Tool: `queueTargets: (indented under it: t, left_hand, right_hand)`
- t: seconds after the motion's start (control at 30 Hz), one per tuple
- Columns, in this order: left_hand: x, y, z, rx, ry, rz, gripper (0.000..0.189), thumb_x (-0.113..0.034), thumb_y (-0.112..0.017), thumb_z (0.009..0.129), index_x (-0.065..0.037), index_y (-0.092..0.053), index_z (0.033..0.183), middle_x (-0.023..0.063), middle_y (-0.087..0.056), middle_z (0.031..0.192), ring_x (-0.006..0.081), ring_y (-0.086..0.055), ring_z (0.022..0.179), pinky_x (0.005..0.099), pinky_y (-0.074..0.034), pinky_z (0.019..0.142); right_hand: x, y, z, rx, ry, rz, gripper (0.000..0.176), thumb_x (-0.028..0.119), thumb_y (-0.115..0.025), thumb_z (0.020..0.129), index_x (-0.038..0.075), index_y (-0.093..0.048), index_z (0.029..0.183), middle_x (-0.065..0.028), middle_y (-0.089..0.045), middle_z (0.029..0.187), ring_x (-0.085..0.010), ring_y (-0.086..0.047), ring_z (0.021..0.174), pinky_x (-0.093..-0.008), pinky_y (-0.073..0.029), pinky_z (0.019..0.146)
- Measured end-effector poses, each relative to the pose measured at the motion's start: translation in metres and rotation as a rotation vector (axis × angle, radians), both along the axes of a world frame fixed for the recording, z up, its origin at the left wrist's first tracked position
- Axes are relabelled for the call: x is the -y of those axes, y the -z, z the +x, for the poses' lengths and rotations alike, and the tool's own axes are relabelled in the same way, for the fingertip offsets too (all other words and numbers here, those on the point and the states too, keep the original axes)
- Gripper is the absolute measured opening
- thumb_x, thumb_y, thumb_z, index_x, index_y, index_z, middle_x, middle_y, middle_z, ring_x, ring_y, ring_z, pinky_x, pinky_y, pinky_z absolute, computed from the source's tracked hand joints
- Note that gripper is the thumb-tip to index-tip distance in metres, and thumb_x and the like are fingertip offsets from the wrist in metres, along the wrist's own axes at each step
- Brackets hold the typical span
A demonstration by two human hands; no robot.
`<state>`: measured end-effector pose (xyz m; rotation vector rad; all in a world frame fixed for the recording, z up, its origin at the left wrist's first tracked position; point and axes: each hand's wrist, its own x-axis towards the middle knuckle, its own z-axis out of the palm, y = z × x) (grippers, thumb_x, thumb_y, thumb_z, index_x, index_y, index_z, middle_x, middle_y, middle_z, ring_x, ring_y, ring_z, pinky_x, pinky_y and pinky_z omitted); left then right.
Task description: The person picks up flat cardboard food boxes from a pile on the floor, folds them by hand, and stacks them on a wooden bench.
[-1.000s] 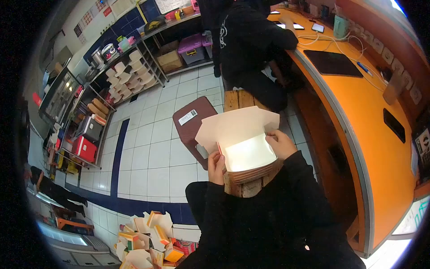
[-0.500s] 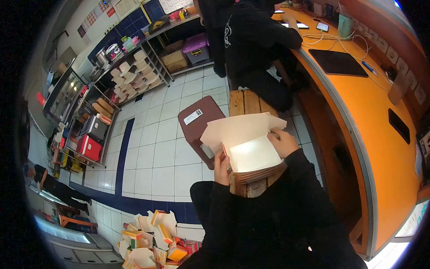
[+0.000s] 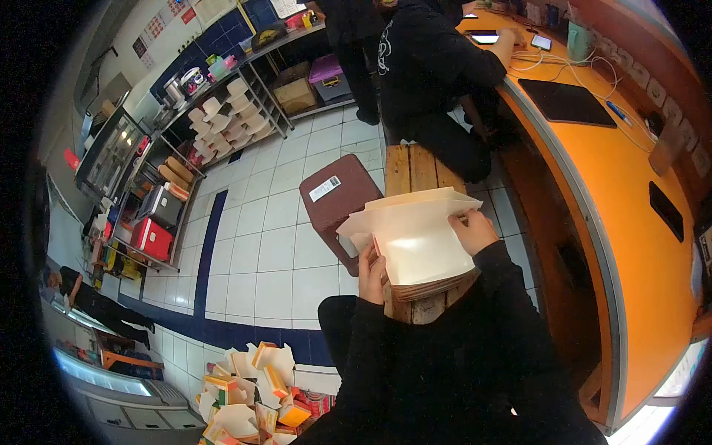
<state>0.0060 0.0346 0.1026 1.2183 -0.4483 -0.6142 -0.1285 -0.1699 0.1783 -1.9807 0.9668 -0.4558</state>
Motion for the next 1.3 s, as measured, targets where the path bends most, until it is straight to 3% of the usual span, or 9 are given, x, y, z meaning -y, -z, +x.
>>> queueTargets:
  t: [0.63, 0.83, 0.9, 0.93, 0.97, 1.0, 1.03, 1.17, 1.3]
  left_hand:
    - [0.004, 0.006, -0.002, 0.063, -0.019, 0.019, 0.048, -0.016, -0.050, 0.093, 0.003, -0.037, 0.135, 0.0165, -0.046, 0.134, 0.0246, -0.042, 0.125, 0.0350, -0.032, 0.106]
    - [0.019, 0.043, -0.004, 0.399, -0.244, 0.048, 0.042, -0.017, -0.056, 0.092, -0.001, -0.048, 0.129, 0.0176, -0.056, 0.116, 0.0272, -0.054, 0.109, 0.0352, -0.041, 0.096]
    - [0.003, 0.024, -0.005, 0.546, -0.333, 0.018, 0.043, -0.026, -0.058, 0.091, -0.002, -0.050, 0.125, 0.0187, -0.054, 0.119, 0.0338, -0.051, 0.112, 0.0393, -0.038, 0.099]
    - [-0.018, 0.017, -0.008, 0.545, -0.404, 0.095, 0.044, -0.028, -0.058, 0.090, -0.003, -0.050, 0.125, 0.0180, -0.054, 0.118, 0.0347, -0.051, 0.113, 0.0400, -0.038, 0.099]
    - [-0.042, 0.002, -0.013, 0.537, -0.451, 0.173, 0.044, -0.029, -0.058, 0.090, -0.004, -0.050, 0.125, 0.0172, -0.054, 0.118, 0.0356, -0.050, 0.113, 0.0406, -0.037, 0.100]
    - [-0.074, -0.005, -0.018, 0.457, -0.495, 0.218, 0.044, -0.030, -0.058, 0.090, -0.005, -0.049, 0.125, 0.0166, -0.054, 0.117, 0.0347, -0.050, 0.113, 0.0409, -0.037, 0.099]
    - [-0.104, -0.004, -0.018, 0.385, -0.518, 0.246, 0.043, -0.031, -0.058, 0.090, -0.005, -0.049, 0.124, 0.0160, -0.054, 0.116, 0.0338, -0.050, 0.114, 0.0412, -0.038, 0.099]
    - [-0.224, 0.081, -0.022, 0.101, -0.913, 0.462, 0.033, -0.018, -0.066, 0.082, -0.004, -0.056, 0.110, 0.0133, -0.059, 0.100, 0.0260, -0.060, 0.092, 0.0356, -0.048, 0.080]
    - [-0.389, 0.285, -0.077, 0.206, -1.175, 1.100, 0.029, -0.013, -0.067, 0.079, -0.005, -0.057, 0.105, 0.0127, -0.059, 0.084, 0.0242, -0.061, 0.072, 0.0356, -0.049, 0.063]
  right_hand:
    - [0.004, 0.030, 0.002, 0.008, 0.070, -0.196, 0.033, 0.027, -0.061, 0.085, -0.005, -0.068, 0.089, -0.0229, -0.067, 0.089, -0.0367, -0.065, 0.087, -0.0402, -0.050, 0.077]
    - [0.020, 0.064, 0.000, -0.030, 0.133, -0.271, 0.033, 0.031, -0.065, 0.085, -0.001, -0.069, 0.093, -0.0187, -0.068, 0.083, -0.0282, -0.067, 0.078, -0.0355, -0.050, 0.070]
    - [0.057, 0.087, -0.009, -0.038, -0.046, -0.071, 0.043, 0.033, -0.060, 0.091, 0.001, -0.061, 0.119, -0.0165, -0.064, 0.115, -0.0194, -0.060, 0.104, -0.0319, -0.047, 0.090]
    - [0.103, 0.129, -0.019, 0.177, -0.060, 0.413, 0.035, 0.026, -0.058, 0.092, 0.001, -0.063, 0.116, -0.0139, -0.061, 0.123, -0.0198, -0.060, 0.105, -0.0326, -0.047, 0.090]
    - [0.046, 0.094, -0.011, 0.250, 0.036, -0.073, 0.040, 0.028, -0.054, 0.095, -0.001, -0.059, 0.122, -0.0154, -0.057, 0.128, -0.0218, -0.058, 0.110, -0.0344, -0.048, 0.090]
    - [0.001, 0.052, -0.006, 0.191, 0.244, 0.067, 0.044, 0.033, -0.058, 0.093, -0.001, -0.060, 0.121, -0.0158, -0.058, 0.125, -0.0244, -0.057, 0.110, -0.0331, -0.046, 0.092]
    - [0.038, 0.091, -0.021, 0.356, 0.158, 0.061, 0.046, 0.033, -0.052, 0.096, -0.004, -0.056, 0.123, -0.0169, -0.059, 0.124, -0.0262, -0.058, 0.111, -0.0365, -0.050, 0.090]
    - [0.016, 0.097, -0.061, 0.062, 0.430, -0.316, 0.042, 0.038, -0.053, 0.095, 0.004, -0.061, 0.120, -0.0155, -0.061, 0.118, -0.0272, -0.059, 0.105, -0.0367, -0.051, 0.086]
    - [0.030, 0.111, -0.095, -0.061, 0.504, -0.469, 0.041, 0.037, -0.053, 0.095, 0.005, -0.062, 0.119, -0.0151, -0.061, 0.118, -0.0272, -0.060, 0.105, -0.0367, -0.051, 0.087]
